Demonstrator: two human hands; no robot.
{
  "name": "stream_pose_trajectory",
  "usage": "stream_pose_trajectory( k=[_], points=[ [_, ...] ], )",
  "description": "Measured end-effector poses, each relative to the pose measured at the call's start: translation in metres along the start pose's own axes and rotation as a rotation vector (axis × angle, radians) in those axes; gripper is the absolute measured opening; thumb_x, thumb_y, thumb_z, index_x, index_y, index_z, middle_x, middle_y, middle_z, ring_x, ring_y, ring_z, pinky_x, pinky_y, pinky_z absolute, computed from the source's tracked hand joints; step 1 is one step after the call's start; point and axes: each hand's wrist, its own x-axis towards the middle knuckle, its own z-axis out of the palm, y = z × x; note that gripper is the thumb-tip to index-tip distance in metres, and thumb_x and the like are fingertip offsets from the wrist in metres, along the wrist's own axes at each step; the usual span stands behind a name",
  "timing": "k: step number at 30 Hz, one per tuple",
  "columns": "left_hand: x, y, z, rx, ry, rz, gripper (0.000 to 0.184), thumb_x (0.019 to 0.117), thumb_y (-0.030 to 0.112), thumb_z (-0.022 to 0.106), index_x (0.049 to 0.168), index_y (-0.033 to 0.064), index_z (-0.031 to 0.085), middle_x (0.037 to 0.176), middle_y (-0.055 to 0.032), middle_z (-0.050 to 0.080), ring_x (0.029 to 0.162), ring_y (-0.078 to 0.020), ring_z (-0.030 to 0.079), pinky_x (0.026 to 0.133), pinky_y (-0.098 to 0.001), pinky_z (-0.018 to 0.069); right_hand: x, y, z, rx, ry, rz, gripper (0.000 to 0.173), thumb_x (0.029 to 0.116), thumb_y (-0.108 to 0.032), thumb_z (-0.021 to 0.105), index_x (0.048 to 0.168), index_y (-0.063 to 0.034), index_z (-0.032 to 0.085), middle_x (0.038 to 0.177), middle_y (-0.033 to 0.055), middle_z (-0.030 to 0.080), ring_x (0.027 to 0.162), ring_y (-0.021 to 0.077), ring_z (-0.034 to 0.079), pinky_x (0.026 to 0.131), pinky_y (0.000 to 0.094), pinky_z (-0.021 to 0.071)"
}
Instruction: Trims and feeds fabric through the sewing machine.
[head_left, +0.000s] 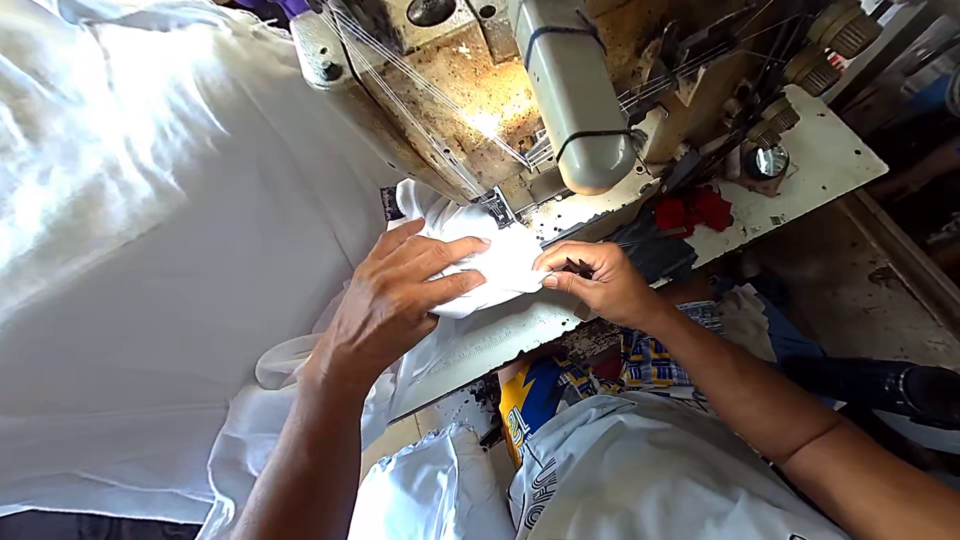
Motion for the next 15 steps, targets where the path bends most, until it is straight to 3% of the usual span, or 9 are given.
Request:
stream_pose_trajectory(
  k=[4,15],
  points=[
    [0.0,-0.001,0.002,-0.019,-0.013,-0.02,0.03,0.0921,0.002,0.055,0.103,0.0144,0.08,0.126,-0.0065,0.071,0.116,-0.03,0.067,0.113,-0.0622,0.0382,-0.001,-0.001,0.001,-0.015,-0.001,-0.003,0.01,0.0946,0.005,0.065,0.102,0.004,0.072,0.106,0.0111,0.072,0.087,0.0126,0.068,0.073,0.0266,0.0598],
    [0.007,-0.01,-0.003,0.116,-0.021,-0.059,0.029,0.0939,-0.001,0.053,0.105,0.0101,0.078,0.131,-0.0095,0.068,0.122,-0.0337,0.063,0.114,-0.0625,0.0373,0.013,-0.002,0.008,-0.008,0.062,-0.017,0.01,0.0936,0.008,0.064,0.1,0.0045,0.071,0.105,0.0124,0.071,0.09,0.015,0.069,0.078,0.029,0.0605]
  ],
)
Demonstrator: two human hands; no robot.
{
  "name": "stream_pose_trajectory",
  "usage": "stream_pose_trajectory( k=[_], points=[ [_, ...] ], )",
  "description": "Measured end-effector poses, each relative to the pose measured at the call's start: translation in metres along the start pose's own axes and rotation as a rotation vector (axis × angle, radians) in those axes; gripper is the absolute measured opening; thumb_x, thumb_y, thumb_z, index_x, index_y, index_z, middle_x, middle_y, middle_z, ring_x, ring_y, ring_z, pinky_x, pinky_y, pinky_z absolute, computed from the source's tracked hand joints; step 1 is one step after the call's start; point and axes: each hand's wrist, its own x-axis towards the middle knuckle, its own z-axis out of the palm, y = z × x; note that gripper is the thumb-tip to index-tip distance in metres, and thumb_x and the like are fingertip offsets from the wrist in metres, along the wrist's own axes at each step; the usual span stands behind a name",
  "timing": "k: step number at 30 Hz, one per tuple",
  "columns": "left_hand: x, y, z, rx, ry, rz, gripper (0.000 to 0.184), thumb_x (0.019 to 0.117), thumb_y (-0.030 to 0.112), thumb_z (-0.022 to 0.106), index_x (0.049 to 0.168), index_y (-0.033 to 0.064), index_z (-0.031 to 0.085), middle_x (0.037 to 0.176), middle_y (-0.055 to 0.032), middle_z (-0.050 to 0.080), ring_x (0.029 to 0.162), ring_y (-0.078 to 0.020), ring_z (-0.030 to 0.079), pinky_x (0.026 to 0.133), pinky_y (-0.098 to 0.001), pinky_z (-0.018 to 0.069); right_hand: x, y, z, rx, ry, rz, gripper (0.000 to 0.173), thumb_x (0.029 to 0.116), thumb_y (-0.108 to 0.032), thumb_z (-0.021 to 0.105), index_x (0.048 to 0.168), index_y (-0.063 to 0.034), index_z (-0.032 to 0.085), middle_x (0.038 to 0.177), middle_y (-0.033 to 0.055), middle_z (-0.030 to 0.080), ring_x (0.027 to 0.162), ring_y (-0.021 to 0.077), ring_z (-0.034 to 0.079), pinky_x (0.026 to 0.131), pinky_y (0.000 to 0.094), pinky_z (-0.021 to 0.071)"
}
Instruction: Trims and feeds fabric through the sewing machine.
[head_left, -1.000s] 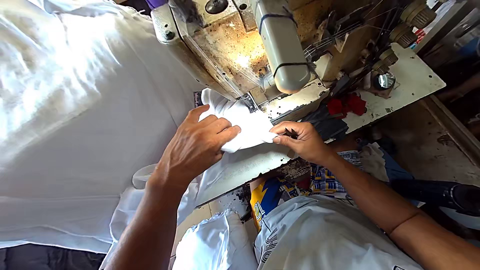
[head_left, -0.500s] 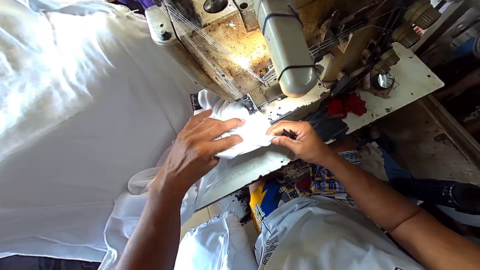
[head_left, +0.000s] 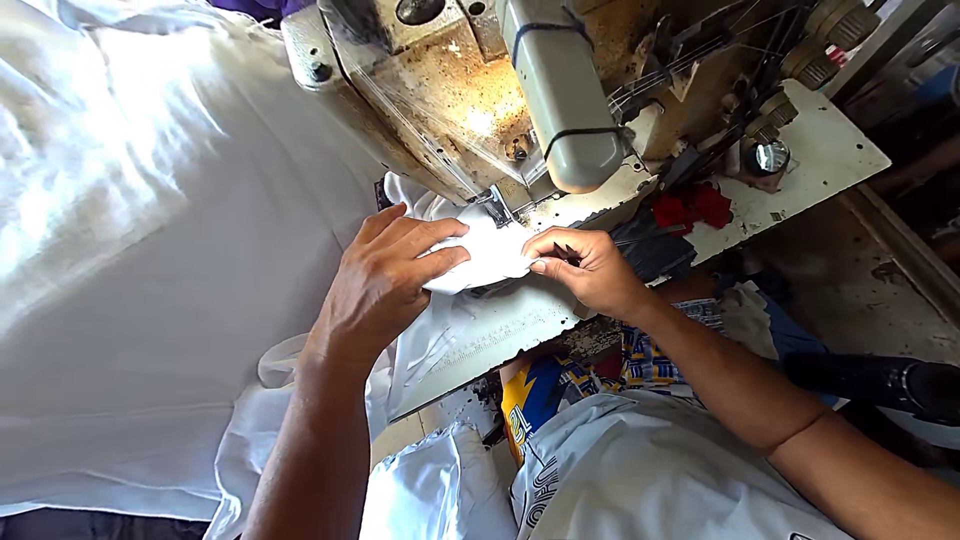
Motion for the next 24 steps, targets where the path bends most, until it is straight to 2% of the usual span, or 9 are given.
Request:
stream_pose_trajectory(
  k=[3,6,8,12,15,17,19,22,24],
  points=[
    [0.0,0.007,-0.01,-0.007,-0.087,-0.07,0.027,0.0903,0.008,0.057,0.11,0.0095,0.075,0.141,-0.0101,0.061,0.128,-0.0348,0.058,0.11,-0.0588,0.0417,0.002,0.001,0.0,0.011,0.011,0.003,0.012,0.0944,0.008,0.063,0.102,0.0049,0.071,0.107,0.0128,0.072,0.091,0.0152,0.07,0.078,0.0292,0.0605],
    [-0.005,0.008,-0.03,0.016,-0.259,-0.274,0.044,0.0853,0.052,0.068,0.109,0.0159,0.072,0.151,-0.0085,0.05,0.133,-0.037,0.051,0.101,-0.063,0.0448,0.003,0.006,-0.001,0.026,0.004,-0.018,0.013,0.0962,0.008,0.061,0.106,0.007,0.07,0.109,0.0147,0.072,0.095,0.0166,0.07,0.083,0.0306,0.0604],
    [-0.01,0.006,-0.043,0.047,-0.29,-0.352,0.061,0.0828,0.071,0.063,0.104,0.0153,0.071,0.15,-0.0097,0.05,0.131,-0.039,0.051,0.097,-0.0654,0.0455,0.003,0.006,-0.001,-0.001,-0.007,-0.029,0.014,0.0967,0.007,0.061,0.106,0.0066,0.071,0.11,0.0146,0.072,0.096,0.0167,0.071,0.084,0.0307,0.0607],
    [-0.007,0.032,-0.061,-0.046,-0.127,-0.214,0.038,0.0899,0.05,0.067,0.088,0.0115,0.068,0.144,-0.0082,0.056,0.13,-0.0304,0.055,0.103,-0.0549,0.0482,0.008,-0.002,-0.008,-0.099,-0.105,-0.04,0.013,0.0963,0.006,0.062,0.104,0.0031,0.071,0.107,0.0114,0.072,0.091,0.0137,0.069,0.08,0.0287,0.0604],
    [-0.009,0.063,-0.057,-0.204,-0.051,-0.102,0.016,0.0915,0.027,0.069,0.087,0.0122,0.072,0.112,-0.0017,0.071,0.115,-0.0207,0.066,0.109,-0.0493,0.0505,0.006,-0.022,-0.019,-0.304,-0.321,-0.055,0.011,0.0968,0.0,0.064,0.103,-0.0031,0.073,0.099,0.0047,0.069,0.086,0.0095,0.065,0.077,0.0262,0.0582],
    [-0.013,0.077,-0.046,-0.27,-0.074,-0.083,0.012,0.0933,0.026,0.066,0.093,0.0164,0.073,0.093,0.0063,0.07,0.092,-0.0066,0.068,0.084,-0.0306,0.0583,-0.002,-0.032,-0.022,-0.351,-0.414,-0.095,0.01,0.0966,-0.003,0.067,0.104,-0.0038,0.073,0.099,0.0034,0.069,0.088,0.0085,0.066,0.079,0.0252,0.0587],
    [-0.015,0.084,-0.032,-0.391,-0.123,-0.109,0.015,0.0968,0.028,0.063,0.102,0.0172,0.071,0.091,0.0089,0.068,0.082,0.0015,0.064,0.07,-0.0194,0.0553,-0.016,-0.035,-0.023,-0.345,-0.437,-0.12,0.01,0.0978,-0.005,0.067,0.104,-0.0029,0.074,0.099,0.0035,0.07,0.091,0.0083,0.067,0.082,0.0254,0.0589],
    [-0.013,0.097,-0.006,-0.385,0.02,-0.197,0.035,0.0944,0.046,0.071,0.111,0.0148,0.073,0.095,0.0045,0.071,0.084,-0.0026,0.066,0.072,-0.0243,0.056,-0.037,-0.03,-0.023,-0.309,-0.363,-0.106,0.013,0.1007,-0.008,0.064,0.105,-0.0016,0.074,0.104,0.0043,0.071,0.095,0.0085,0.068,0.085,0.0254,0.0594],
    [-0.01,0.109,0.018,-0.21,0.164,-0.242,0.057,0.085,0.059,0.077,0.12,0.0145,0.071,0.113,-0.0043,0.068,0.105,-0.0169,0.064,0.091,-0.0404,0.0529,-0.046,-0.025,-0.023,-0.256,-0.283,-0.084,0.011,0.1001,-0.006,0.065,0.105,0.0002,0.073,0.104,0.0058,0.071,0.095,0.0095,0.069,0.084,0.0256,0.0603]
  ],
)
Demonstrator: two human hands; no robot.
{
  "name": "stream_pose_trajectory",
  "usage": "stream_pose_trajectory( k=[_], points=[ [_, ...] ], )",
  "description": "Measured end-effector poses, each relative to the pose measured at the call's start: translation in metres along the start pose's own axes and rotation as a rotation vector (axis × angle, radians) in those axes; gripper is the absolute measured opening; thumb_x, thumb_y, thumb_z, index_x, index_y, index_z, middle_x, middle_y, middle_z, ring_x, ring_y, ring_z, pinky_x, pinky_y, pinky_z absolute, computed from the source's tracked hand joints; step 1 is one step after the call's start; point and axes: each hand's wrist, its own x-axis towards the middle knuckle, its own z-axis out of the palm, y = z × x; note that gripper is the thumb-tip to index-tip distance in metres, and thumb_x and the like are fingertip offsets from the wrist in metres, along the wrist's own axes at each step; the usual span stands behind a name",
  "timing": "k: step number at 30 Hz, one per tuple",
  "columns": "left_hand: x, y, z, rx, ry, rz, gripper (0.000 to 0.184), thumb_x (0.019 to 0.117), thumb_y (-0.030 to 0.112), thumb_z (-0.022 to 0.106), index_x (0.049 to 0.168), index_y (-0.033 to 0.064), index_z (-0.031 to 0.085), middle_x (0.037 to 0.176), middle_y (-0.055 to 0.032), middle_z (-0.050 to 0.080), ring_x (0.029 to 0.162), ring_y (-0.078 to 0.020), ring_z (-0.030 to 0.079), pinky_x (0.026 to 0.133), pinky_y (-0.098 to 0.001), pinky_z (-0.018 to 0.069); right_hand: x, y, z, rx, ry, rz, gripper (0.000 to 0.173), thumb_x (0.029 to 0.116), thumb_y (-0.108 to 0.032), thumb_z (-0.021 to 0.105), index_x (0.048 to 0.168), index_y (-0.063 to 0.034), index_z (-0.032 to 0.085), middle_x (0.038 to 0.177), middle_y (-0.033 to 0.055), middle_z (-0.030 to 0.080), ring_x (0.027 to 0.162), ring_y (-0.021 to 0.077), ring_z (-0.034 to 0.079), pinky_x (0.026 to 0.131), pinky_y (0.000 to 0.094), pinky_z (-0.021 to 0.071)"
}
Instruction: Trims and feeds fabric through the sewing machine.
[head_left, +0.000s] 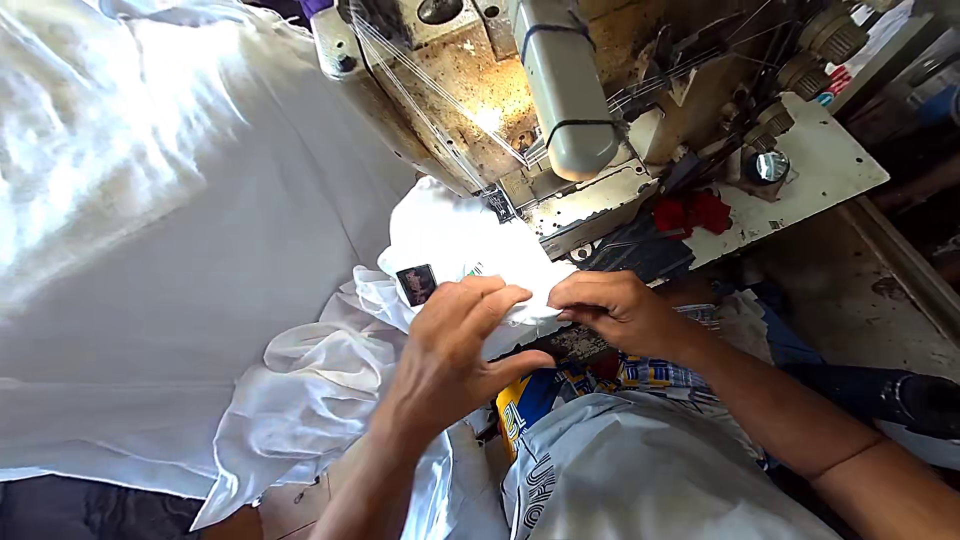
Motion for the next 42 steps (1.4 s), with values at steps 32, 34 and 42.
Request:
stream_pose_trajectory(
  k=[32,34,42],
  points=[
    [0.018,-0.035,-0.009,0.363,-0.098,0.154,0.015,0.089,0.0,0.06,0.097,0.0015,0.073,0.133,-0.0158,0.065,0.09,-0.0331,0.067,0.077,-0.0485,0.0529,-0.014,0.004,-0.001,0.272,0.134,0.148,0.009,0.0974,-0.004,0.068,0.101,0.0023,0.073,0.102,0.0077,0.072,0.085,0.0099,0.067,0.074,0.0237,0.0585],
    [0.021,-0.033,-0.009,0.433,-0.079,0.154,0.011,0.0904,-0.001,0.059,0.088,0.0014,0.07,0.14,-0.0105,0.064,0.086,-0.0316,0.065,0.076,-0.0491,0.0484,-0.014,0.004,-0.001,0.279,0.137,0.153,0.009,0.0972,-0.004,0.068,0.101,0.0023,0.073,0.102,0.0078,0.072,0.084,0.0099,0.067,0.073,0.0234,0.0584],
    [0.02,-0.039,-0.005,0.443,-0.068,0.164,0.015,0.0922,0.001,0.057,0.092,0.0026,0.072,0.123,-0.0105,0.072,0.103,-0.0342,0.066,0.102,-0.055,0.0425,-0.016,0.007,-0.001,0.303,0.147,0.183,0.01,0.0973,-0.003,0.067,0.102,0.0025,0.073,0.103,0.0083,0.072,0.083,0.0099,0.067,0.072,0.0237,0.0578]
  ],
)
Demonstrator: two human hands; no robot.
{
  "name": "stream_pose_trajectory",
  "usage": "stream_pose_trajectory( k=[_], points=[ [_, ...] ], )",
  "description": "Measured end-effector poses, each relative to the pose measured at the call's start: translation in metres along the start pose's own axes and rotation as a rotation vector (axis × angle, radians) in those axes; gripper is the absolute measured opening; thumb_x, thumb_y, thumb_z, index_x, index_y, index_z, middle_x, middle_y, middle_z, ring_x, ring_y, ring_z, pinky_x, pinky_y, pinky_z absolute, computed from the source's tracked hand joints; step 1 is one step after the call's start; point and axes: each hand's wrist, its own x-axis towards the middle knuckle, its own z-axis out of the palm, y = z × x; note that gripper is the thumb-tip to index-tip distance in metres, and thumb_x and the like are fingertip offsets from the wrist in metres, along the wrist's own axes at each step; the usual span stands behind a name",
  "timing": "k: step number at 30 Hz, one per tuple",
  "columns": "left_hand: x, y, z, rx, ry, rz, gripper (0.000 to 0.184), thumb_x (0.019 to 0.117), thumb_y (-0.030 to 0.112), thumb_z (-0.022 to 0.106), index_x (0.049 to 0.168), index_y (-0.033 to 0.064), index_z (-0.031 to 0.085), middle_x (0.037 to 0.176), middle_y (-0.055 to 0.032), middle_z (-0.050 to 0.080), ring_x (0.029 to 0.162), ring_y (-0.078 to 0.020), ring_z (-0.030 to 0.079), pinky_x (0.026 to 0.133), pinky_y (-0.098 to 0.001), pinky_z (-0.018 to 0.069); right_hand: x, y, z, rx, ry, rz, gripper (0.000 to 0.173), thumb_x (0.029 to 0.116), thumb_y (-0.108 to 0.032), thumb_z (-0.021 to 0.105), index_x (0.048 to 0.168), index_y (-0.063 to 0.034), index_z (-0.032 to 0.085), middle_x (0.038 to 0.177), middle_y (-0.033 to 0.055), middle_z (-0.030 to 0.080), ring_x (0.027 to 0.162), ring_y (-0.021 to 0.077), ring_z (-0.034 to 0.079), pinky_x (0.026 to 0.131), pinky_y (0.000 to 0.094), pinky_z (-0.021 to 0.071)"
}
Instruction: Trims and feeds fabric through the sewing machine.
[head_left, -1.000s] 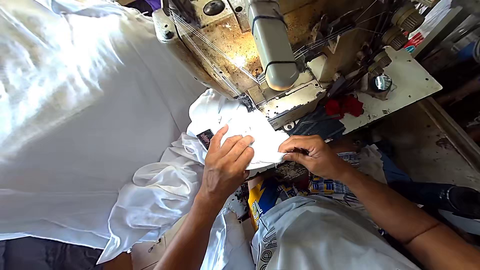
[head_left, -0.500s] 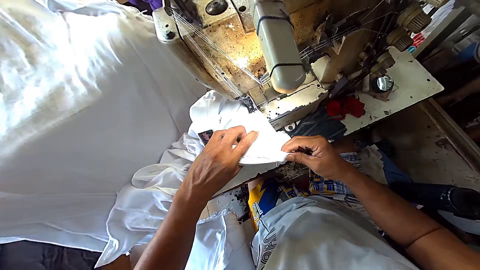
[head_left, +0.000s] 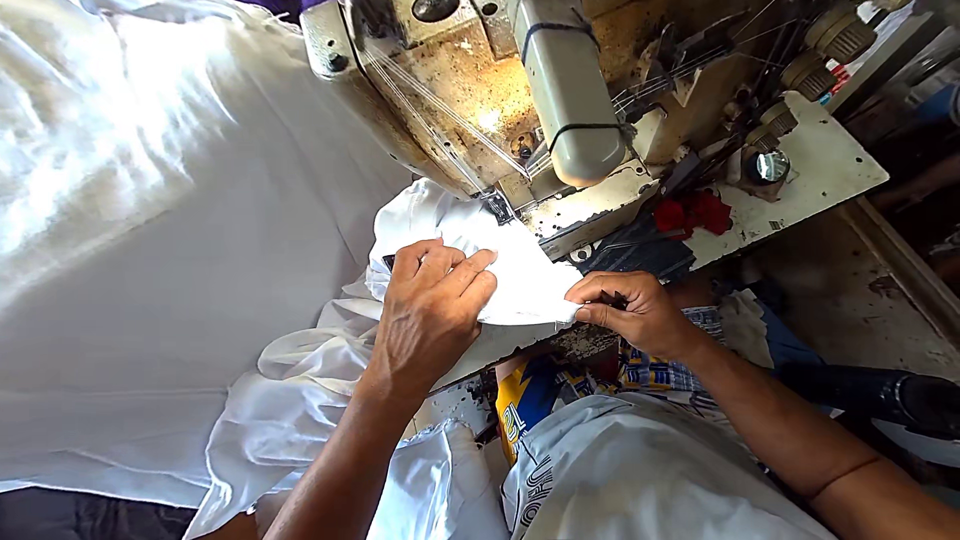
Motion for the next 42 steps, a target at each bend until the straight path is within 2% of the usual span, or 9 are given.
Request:
stream_pose_trajectory(
  k=[7,12,18,22,32,35,38,40,42],
  points=[
    [0.005,-0.02,0.0,-0.037,-0.028,0.028,0.013,0.0915,0.0,0.058,0.094,0.0021,0.071,0.126,-0.0117,0.071,0.106,-0.0358,0.067,0.106,-0.0603,0.0399,0.014,0.003,0.005,0.01,0.054,0.05,0.009,0.0959,-0.004,0.069,0.103,-0.001,0.074,0.1,0.0056,0.072,0.064,0.0066,0.057,0.055,0.0209,0.049],
    [0.011,-0.041,0.005,-0.037,-0.013,0.022,0.019,0.0925,-0.002,0.055,0.099,0.0014,0.072,0.128,-0.0125,0.07,0.112,-0.0382,0.065,0.106,-0.0605,0.0395,0.035,0.013,0.012,0.032,0.086,0.004,0.008,0.0964,-0.003,0.067,0.102,-0.0008,0.073,0.097,0.0065,0.071,0.061,0.0077,0.056,0.051,0.0224,0.0471],
    [0.006,-0.056,0.01,-0.252,0.091,0.008,0.03,0.0944,-0.002,0.054,0.112,0.0089,0.077,0.136,-0.0063,0.067,0.122,-0.0305,0.063,0.113,-0.056,0.0397,0.052,0.012,0.016,0.03,0.099,-0.052,0.008,0.0964,0.001,0.065,0.102,0.0024,0.071,0.103,0.0101,0.072,0.072,0.0108,0.063,0.059,0.0241,0.0536],
    [-0.004,-0.062,0.014,-0.495,0.133,0.042,0.027,0.0932,-0.001,0.059,0.1,0.0138,0.081,0.113,-0.0007,0.076,0.114,-0.0264,0.066,0.115,-0.0583,0.0376,0.055,0.011,0.018,0.016,0.096,-0.075,0.008,0.0958,0.003,0.065,0.101,0.0033,0.071,0.103,0.0109,0.071,0.079,0.0126,0.066,0.066,0.0259,0.0569],
    [0.001,-0.068,0.006,-0.318,0.023,0.054,0.027,0.0924,-0.002,0.053,0.094,0.0082,0.078,0.115,-0.004,0.075,0.117,-0.0286,0.065,0.115,-0.0553,0.0373,0.06,0.009,0.021,-0.003,0.096,-0.076,0.01,0.0951,0.006,0.064,0.101,0.0028,0.071,0.104,0.0111,0.071,0.079,0.0135,0.066,0.066,0.0266,0.0571],
    [0.004,-0.064,-0.016,-0.294,-0.139,-0.001,0.022,0.0885,0.024,0.063,0.101,0.011,0.075,0.13,-0.0062,0.067,0.122,-0.0296,0.06,0.105,-0.0538,0.044,0.062,0.01,0.021,-0.029,0.106,-0.093,0.012,0.0951,0.007,0.063,0.103,0.0024,0.071,0.105,0.0109,0.072,0.08,0.0137,0.067,0.067,0.0274,0.0582],
    [0.004,-0.062,-0.042,-0.213,-0.243,-0.118,0.053,0.0867,0.068,0.062,0.102,0.0174,0.071,0.133,-0.006,0.059,0.121,-0.0317,0.055,0.094,-0.0563,0.0466,0.067,0.013,0.02,-0.012,0.104,-0.119,0.013,0.0969,0.007,0.061,0.105,0.0045,0.071,0.109,0.0128,0.072,0.086,0.0146,0.069,0.074,0.0286,0.0593],
    [0.002,-0.06,-0.056,-0.172,-0.235,-0.12,0.05,0.0886,0.063,0.062,0.094,0.014,0.069,0.128,-0.0103,0.06,0.118,-0.0365,0.056,0.093,-0.0601,0.045,0.068,0.014,0.021,-0.001,0.101,-0.128,0.014,0.0977,0.006,0.06,0.106,0.0053,0.07,0.11,0.0137,0.072,0.089,0.0153,0.069,0.077,0.0293,0.0593],
    [0.003,-0.051,-0.066,-0.211,-0.181,-0.073,0.037,0.0909,0.049,0.066,0.085,0.0122,0.066,0.126,-0.0097,0.062,0.116,-0.0325,0.058,0.092,-0.055,0.0472,0.069,0.011,0.019,-0.024,0.067,-0.124,0.013,0.0979,0.006,0.059,0.106,0.0048,0.07,0.109,0.0131,0.072,0.088,0.0149,0.069,0.077,0.0293,0.0594]
  ],
)
